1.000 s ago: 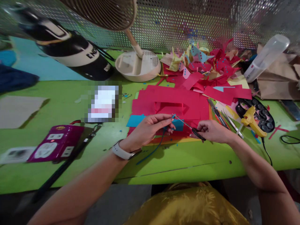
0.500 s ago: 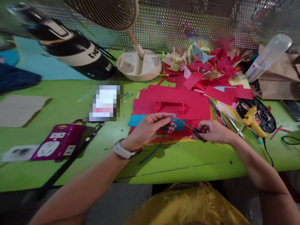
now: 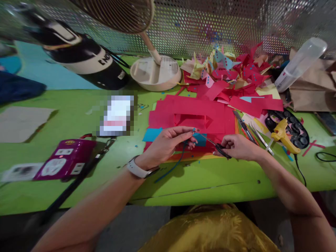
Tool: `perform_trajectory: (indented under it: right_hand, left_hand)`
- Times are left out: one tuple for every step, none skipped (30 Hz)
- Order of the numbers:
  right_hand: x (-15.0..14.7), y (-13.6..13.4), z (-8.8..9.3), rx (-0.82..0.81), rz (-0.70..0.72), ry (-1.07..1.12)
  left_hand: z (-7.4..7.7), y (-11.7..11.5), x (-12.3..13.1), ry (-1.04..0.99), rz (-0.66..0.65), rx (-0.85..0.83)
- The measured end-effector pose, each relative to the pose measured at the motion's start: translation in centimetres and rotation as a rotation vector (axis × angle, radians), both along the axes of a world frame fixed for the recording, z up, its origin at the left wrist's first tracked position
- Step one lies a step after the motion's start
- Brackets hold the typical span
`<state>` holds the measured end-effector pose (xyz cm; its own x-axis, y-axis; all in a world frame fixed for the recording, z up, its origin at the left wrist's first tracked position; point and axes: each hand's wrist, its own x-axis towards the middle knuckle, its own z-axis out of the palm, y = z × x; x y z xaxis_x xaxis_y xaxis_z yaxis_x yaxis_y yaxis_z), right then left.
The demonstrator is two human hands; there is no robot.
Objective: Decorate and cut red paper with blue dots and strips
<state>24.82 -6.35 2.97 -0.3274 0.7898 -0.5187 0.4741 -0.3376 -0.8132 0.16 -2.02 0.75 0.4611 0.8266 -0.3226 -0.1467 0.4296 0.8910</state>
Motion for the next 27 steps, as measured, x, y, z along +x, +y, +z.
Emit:
perform_trajectory:
  right_hand:
    - [-0.01, 0.01, 0.04, -0.004, -0.001, 0.004]
    - [-0.03, 0.02, 0.06, -0.008, -0.002, 0.007]
    - [-0.04, 0.03, 0.08, -0.011, -0.004, 0.008]
    - [-0.06, 0.04, 0.08, -0.011, -0.007, 0.008]
    - [-0.07, 0.04, 0.07, -0.010, -0.008, 0.006]
    - [-0.07, 0.05, 0.05, -0.008, -0.008, 0.004]
    - [-0.08, 0.04, 0.03, -0.003, -0.007, 0.000]
    - [-0.08, 0.04, 0.00, 0.000, -0.006, -0.003]
    - [-0.09, 0.03, -0.02, 0.001, -0.005, -0.004]
    - [-0.09, 0.02, -0.03, 0.002, -0.003, -0.005]
    - [-0.10, 0.01, -0.05, 0.001, -0.001, -0.004]
    - [-0.10, 0.00, -0.06, 0.001, -0.001, -0.002]
    - [-0.09, 0.00, -0.07, 0.002, -0.002, 0.000]
    - [-0.09, -0.01, -0.09, 0.005, -0.004, 0.002]
    - [-0.07, -0.01, -0.12, 0.009, -0.008, 0.002]
    - [-0.06, 0.00, -0.15, 0.010, -0.012, 0.001]
    - [-0.05, 0.01, -0.17, 0.010, -0.015, -0.001]
    - [-0.04, 0.02, -0.20, 0.009, -0.016, -0.004]
    - [-0.04, 0.03, -0.22, 0.007, -0.017, -0.006]
    - [-0.06, 0.05, -0.22, 0.006, -0.020, -0.008]
    - [-0.09, 0.06, -0.21, 0.007, -0.023, -0.010]
    - [-0.14, 0.06, -0.19, 0.010, -0.026, -0.011]
    - [-0.19, 0.07, -0.16, 0.013, -0.030, -0.013]
    - [-0.23, 0.07, -0.13, 0.016, -0.033, -0.017]
    - [-0.27, 0.08, -0.09, 0.017, -0.034, -0.022]
    - [-0.29, 0.08, -0.07, 0.017, -0.034, -0.026]
    - [-0.28, 0.07, -0.05, 0.017, -0.031, -0.031]
  left_hand:
    - [0.03, -0.01, 0.01, 0.002, 0.001, 0.000]
    - [0.05, 0.00, 0.02, 0.004, 0.001, 0.000]
    - [0.06, 0.00, 0.03, 0.007, 0.001, 0.000]
    - [0.06, 0.01, 0.03, 0.010, 0.002, 0.002]
    - [0.06, 0.02, 0.03, 0.012, 0.001, 0.004]
    - [0.05, 0.03, 0.04, 0.014, -0.002, 0.005]
    - [0.04, 0.04, 0.05, 0.015, -0.003, 0.005]
    - [0.04, 0.04, 0.06, 0.014, -0.003, 0.004]
    - [0.05, 0.04, 0.06, 0.013, -0.003, 0.003]
    - [0.06, 0.03, 0.07, 0.014, -0.002, 0.003]
    - [0.08, 0.03, 0.08, 0.016, -0.002, 0.004]
    - [0.10, 0.03, 0.07, 0.019, -0.001, 0.007]
    - [0.11, 0.04, 0.06, 0.022, -0.002, 0.009]
    - [0.12, 0.05, 0.05, 0.025, -0.004, 0.009]
    - [0.13, 0.07, 0.03, 0.027, -0.006, 0.007]
    - [0.14, 0.09, 0.01, 0.027, -0.011, 0.004]
    - [0.15, 0.11, -0.01, 0.028, -0.017, -0.003]
    - [0.16, 0.12, -0.02, 0.029, -0.022, -0.012]
    - [0.18, 0.14, -0.02, 0.030, -0.027, -0.020]
    - [0.20, 0.15, -0.01, 0.030, -0.029, -0.027]
    - [0.23, 0.16, 0.01, 0.028, -0.030, -0.034]
    - [0.25, 0.16, 0.03, 0.023, -0.028, -0.038]
    - [0.28, 0.16, 0.06, 0.017, -0.026, -0.042]
    - [0.31, 0.16, 0.08, 0.012, -0.025, -0.044]
    - [0.33, 0.16, 0.10, 0.008, -0.025, -0.046]
    - [0.34, 0.15, 0.11, 0.005, -0.026, -0.048]
    - [0.35, 0.14, 0.11, 0.005, -0.027, -0.048]
